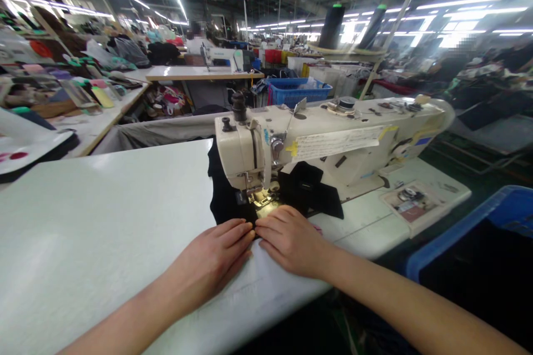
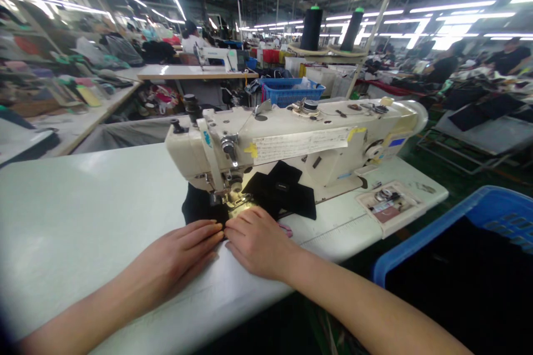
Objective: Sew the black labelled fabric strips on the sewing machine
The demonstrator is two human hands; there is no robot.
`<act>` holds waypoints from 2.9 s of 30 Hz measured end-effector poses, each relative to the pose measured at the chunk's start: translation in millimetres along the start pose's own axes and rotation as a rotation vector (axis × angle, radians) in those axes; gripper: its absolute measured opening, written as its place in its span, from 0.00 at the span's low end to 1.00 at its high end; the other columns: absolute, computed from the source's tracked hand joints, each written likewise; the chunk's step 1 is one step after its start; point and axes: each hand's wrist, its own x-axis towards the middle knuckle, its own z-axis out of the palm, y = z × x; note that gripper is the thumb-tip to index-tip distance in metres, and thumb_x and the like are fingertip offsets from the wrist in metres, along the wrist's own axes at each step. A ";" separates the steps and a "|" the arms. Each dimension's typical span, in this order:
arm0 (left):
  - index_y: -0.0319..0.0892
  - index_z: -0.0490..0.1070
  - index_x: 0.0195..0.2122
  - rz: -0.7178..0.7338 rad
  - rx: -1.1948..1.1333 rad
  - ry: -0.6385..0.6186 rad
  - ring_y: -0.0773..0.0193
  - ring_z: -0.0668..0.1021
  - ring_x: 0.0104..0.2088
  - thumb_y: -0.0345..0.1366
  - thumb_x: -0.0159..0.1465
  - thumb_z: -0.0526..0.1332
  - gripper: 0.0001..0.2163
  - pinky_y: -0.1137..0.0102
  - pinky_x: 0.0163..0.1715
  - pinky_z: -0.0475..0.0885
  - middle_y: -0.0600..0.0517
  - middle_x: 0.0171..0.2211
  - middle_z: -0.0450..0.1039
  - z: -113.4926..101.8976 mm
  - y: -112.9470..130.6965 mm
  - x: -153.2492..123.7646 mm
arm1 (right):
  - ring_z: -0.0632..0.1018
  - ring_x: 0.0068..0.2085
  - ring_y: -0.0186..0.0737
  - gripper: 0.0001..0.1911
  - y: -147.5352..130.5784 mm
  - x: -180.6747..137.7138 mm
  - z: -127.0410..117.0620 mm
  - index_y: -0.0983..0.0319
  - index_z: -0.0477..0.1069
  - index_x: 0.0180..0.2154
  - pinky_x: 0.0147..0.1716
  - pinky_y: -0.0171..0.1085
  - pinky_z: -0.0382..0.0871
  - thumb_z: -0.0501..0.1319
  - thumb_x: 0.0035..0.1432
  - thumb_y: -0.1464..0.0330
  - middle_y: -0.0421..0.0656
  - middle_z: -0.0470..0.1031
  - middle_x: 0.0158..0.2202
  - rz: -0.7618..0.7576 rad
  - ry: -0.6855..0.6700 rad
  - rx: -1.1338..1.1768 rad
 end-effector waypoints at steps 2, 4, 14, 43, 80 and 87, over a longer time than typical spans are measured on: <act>0.38 0.76 0.52 -0.007 -0.013 0.005 0.55 0.78 0.52 0.35 0.74 0.53 0.14 0.62 0.51 0.79 0.44 0.50 0.78 0.3 -4.5 1.0 | 0.74 0.48 0.46 0.11 1.1 1.9 0.0 0.65 0.73 0.48 0.51 0.46 0.66 0.55 0.72 0.68 0.48 0.78 0.48 0.005 -0.007 -0.017; 0.38 0.75 0.52 -0.008 -0.016 0.013 0.56 0.79 0.52 0.35 0.74 0.53 0.14 0.63 0.50 0.79 0.44 0.49 0.79 0.7 -9.0 1.9 | 0.74 0.49 0.46 0.10 1.6 1.8 -0.8 0.65 0.72 0.48 0.52 0.47 0.65 0.55 0.71 0.70 0.49 0.78 0.47 0.006 -0.011 -0.033; 0.36 0.76 0.51 -0.024 0.009 0.012 0.54 0.79 0.52 0.34 0.73 0.53 0.14 0.62 0.49 0.80 0.42 0.50 0.78 1.5 -29.2 10.8 | 0.74 0.47 0.45 0.11 3.9 -25.0 -24.7 0.65 0.73 0.47 0.50 0.46 0.64 0.52 0.71 0.73 0.47 0.79 0.47 0.066 -0.006 -0.050; 0.36 0.76 0.49 -0.044 -0.042 -0.008 0.55 0.78 0.50 0.33 0.74 0.50 0.15 0.62 0.50 0.78 0.42 0.48 0.77 1.2 -58.5 22.7 | 0.80 0.45 0.50 0.10 62.4 -66.2 -46.6 0.64 0.76 0.46 0.44 0.49 0.76 0.62 0.66 0.67 0.49 0.81 0.46 0.342 -0.026 -0.244; 0.39 0.76 0.53 -0.066 -0.008 -0.028 0.52 0.78 0.52 0.32 0.72 0.52 0.15 0.58 0.51 0.78 0.42 0.52 0.76 1.4 -41.6 7.0 | 0.79 0.43 0.49 0.09 62.9 -69.0 -33.0 0.62 0.76 0.43 0.44 0.49 0.77 0.57 0.68 0.69 0.50 0.80 0.42 0.367 0.152 -0.187; 0.38 0.74 0.56 -0.125 -0.004 -0.066 0.51 0.77 0.55 0.35 0.73 0.52 0.16 0.55 0.54 0.77 0.41 0.55 0.75 4.2 -45.9 10.7 | 0.79 0.43 0.50 0.10 62.8 -68.8 -33.2 0.63 0.76 0.43 0.44 0.50 0.76 0.57 0.68 0.69 0.50 0.80 0.42 0.375 0.151 -0.188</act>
